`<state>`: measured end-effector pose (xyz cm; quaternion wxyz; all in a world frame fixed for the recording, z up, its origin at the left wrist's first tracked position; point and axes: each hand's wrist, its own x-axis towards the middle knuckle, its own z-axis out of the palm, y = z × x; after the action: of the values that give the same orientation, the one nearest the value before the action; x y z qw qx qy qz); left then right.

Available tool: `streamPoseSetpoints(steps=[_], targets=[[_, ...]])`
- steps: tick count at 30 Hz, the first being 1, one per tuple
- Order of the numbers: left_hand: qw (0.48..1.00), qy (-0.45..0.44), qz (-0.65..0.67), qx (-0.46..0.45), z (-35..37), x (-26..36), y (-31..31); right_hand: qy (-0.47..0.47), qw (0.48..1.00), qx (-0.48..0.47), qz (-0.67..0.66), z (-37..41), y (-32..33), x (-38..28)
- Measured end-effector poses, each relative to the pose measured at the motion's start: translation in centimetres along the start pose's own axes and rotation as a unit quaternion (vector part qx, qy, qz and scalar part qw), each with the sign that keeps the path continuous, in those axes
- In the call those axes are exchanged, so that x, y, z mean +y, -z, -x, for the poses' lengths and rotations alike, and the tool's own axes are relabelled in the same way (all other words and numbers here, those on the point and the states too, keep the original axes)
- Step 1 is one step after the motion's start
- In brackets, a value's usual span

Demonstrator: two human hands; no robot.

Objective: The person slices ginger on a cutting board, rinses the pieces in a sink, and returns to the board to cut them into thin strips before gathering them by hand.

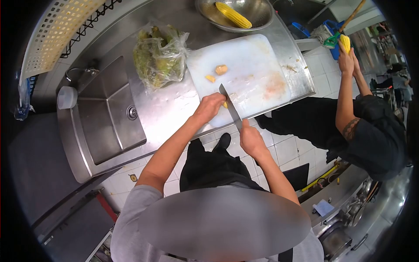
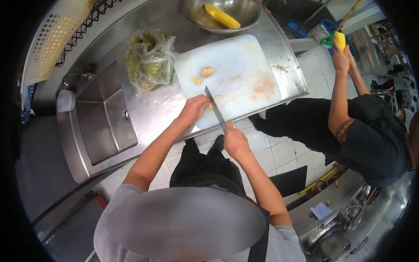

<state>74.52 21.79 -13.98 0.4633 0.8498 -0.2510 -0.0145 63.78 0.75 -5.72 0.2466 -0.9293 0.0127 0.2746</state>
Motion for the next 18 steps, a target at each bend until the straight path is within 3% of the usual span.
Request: streamPoseSetpoints(steps=[4, 7, 13, 18], targets=[[0.994, 0.033, -0.089, -0.049, 1.4, 0.5, 1.5, 0.014, 1.000, 0.017, -0.020, -0.9, -0.9, 0.3], [0.999, 0.020, -0.038, 0.014, 2.6, 1.0, 1.8, 0.013, 1.000, 0.017, -0.011, -0.8, -0.7, 0.0], [0.996, -0.058, -0.069, -0.004, 2.0, -0.2, 1.1, 0.040, 0.997, 0.010, 0.073, 0.7, 1.6, -1.0], [0.993, -0.054, -0.101, -0.016, 1.8, -0.3, 0.9, 0.035, 0.992, -0.008, 0.124, 3.3, 3.3, -2.0]])
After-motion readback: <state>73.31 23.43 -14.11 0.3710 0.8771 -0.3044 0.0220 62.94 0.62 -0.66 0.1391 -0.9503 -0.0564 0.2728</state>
